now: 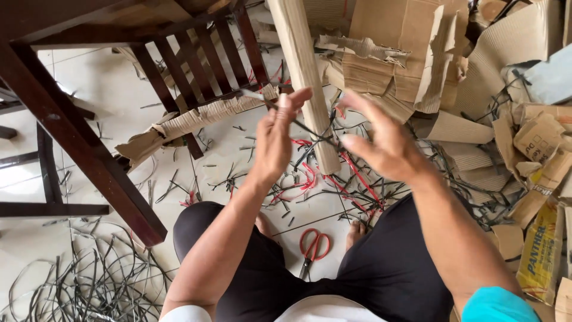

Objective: The person sits on the floor and ties black and red cords around a cylindrical cardboard roll. They use their hands to wrap and knot the cords, occasionally using scissors to trim the excess cord. The person repeats this process multiple times on the same roll.

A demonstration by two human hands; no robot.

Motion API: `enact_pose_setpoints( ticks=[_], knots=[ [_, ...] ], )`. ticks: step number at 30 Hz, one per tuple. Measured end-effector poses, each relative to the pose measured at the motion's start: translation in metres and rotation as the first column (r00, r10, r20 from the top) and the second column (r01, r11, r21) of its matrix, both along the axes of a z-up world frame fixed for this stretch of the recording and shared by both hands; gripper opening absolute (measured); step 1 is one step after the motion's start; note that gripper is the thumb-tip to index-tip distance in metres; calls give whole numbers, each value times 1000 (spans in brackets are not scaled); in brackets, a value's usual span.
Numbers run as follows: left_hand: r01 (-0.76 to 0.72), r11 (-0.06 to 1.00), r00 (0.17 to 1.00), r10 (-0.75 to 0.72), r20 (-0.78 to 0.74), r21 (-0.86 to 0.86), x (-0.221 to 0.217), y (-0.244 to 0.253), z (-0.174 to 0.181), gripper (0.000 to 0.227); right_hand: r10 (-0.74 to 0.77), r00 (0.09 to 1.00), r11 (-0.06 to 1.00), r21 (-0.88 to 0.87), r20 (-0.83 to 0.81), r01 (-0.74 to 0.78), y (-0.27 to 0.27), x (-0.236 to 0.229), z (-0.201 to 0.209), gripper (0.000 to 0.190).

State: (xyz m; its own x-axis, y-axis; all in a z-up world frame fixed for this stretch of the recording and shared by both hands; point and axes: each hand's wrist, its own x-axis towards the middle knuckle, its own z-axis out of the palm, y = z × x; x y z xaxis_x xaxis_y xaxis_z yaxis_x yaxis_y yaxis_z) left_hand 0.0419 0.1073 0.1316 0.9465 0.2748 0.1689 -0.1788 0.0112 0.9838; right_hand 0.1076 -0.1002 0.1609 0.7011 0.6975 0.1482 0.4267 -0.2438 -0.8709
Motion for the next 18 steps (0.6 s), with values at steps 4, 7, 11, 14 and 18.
enact_pose_setpoints(
  ticks=[4, 7, 11, 14, 18],
  knots=[
    [50, 991, 997, -57, 52, 127, 12, -14, 17, 52, 56, 993, 994, 99, -108, -46, 49, -24, 3, 63],
    [27, 995, 1000, -28, 12, 97, 19, -7, 22, 49, -9, 954, 994, 98, -300, 40, 50, -20, -9, 23],
    [-87, 996, 996, 87, 9, -15, 28, 3, 7, 57, -218, 970, 971, 73, -106, 227, 37, 10, -27, 24],
    [-131, 988, 991, 133, 18, -82, 37, 4, 3, 58, -228, 972, 963, 160, 52, 218, 34, 32, -28, 21],
    [-194, 953, 981, 187, -50, -233, 45, 10, -12, 59, -287, 957, 944, 183, 48, 274, 35, 48, -33, 23]
  ],
)
